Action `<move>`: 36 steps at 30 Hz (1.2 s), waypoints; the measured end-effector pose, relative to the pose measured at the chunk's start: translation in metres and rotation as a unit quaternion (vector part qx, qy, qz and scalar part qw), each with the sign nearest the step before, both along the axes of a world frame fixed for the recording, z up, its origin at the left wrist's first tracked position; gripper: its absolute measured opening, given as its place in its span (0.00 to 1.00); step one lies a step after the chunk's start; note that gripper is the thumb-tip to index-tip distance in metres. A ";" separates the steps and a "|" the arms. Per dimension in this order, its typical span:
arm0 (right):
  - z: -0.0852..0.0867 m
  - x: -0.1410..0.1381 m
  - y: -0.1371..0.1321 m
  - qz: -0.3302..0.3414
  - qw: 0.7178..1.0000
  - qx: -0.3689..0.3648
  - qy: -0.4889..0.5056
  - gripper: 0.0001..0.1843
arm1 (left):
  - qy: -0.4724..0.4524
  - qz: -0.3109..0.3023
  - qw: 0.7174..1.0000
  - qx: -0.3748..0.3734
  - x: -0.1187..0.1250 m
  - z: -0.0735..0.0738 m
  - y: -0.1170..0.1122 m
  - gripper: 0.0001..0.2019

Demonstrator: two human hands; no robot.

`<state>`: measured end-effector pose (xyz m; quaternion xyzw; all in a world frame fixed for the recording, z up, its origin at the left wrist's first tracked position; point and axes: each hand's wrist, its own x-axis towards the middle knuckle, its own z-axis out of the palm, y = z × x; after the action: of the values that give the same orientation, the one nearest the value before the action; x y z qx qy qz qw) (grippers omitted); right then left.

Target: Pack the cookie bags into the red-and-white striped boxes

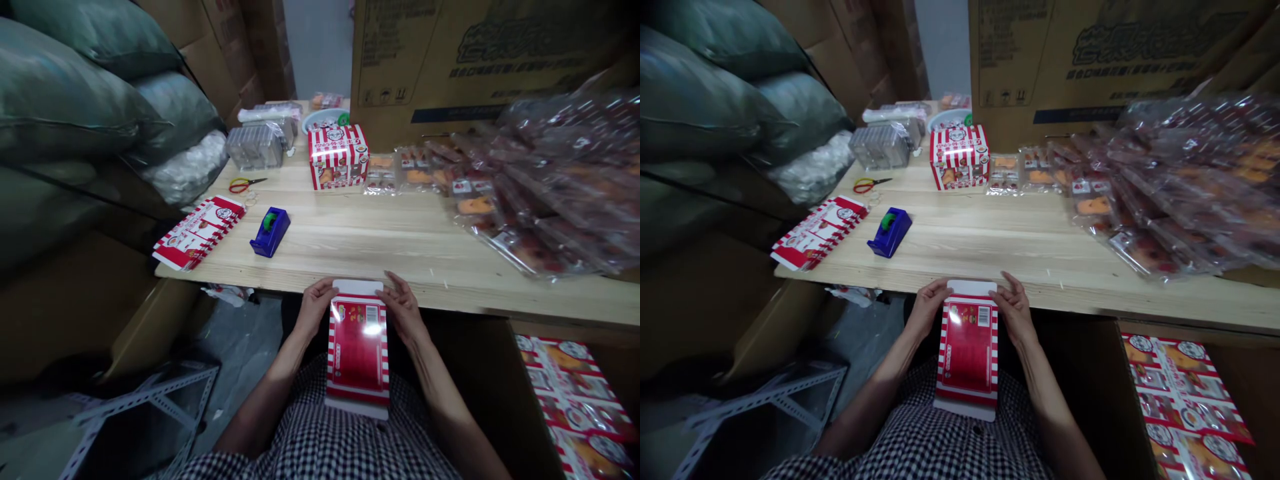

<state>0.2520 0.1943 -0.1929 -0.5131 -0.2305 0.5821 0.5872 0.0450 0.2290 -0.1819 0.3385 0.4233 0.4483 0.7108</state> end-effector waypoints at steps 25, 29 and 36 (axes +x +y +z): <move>0.012 0.015 -0.004 0.171 0.982 0.039 0.062 0.09 | 0.004 -0.151 0.987 0.061 -0.012 -0.007 0.009 0.14; 0.020 0.016 -0.007 0.194 0.980 0.041 0.025 0.09 | 0.087 -0.149 0.980 0.098 -0.011 0.000 0.010 0.15; 0.031 0.024 0.006 0.266 0.959 0.045 -0.086 0.16 | 0.093 -0.255 0.955 0.118 -0.009 0.018 0.031 0.17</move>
<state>0.2764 0.2004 -0.1618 -0.4545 -0.4341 0.6599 0.4117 0.0359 0.2603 -0.1641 0.5570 0.3312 0.2657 0.7137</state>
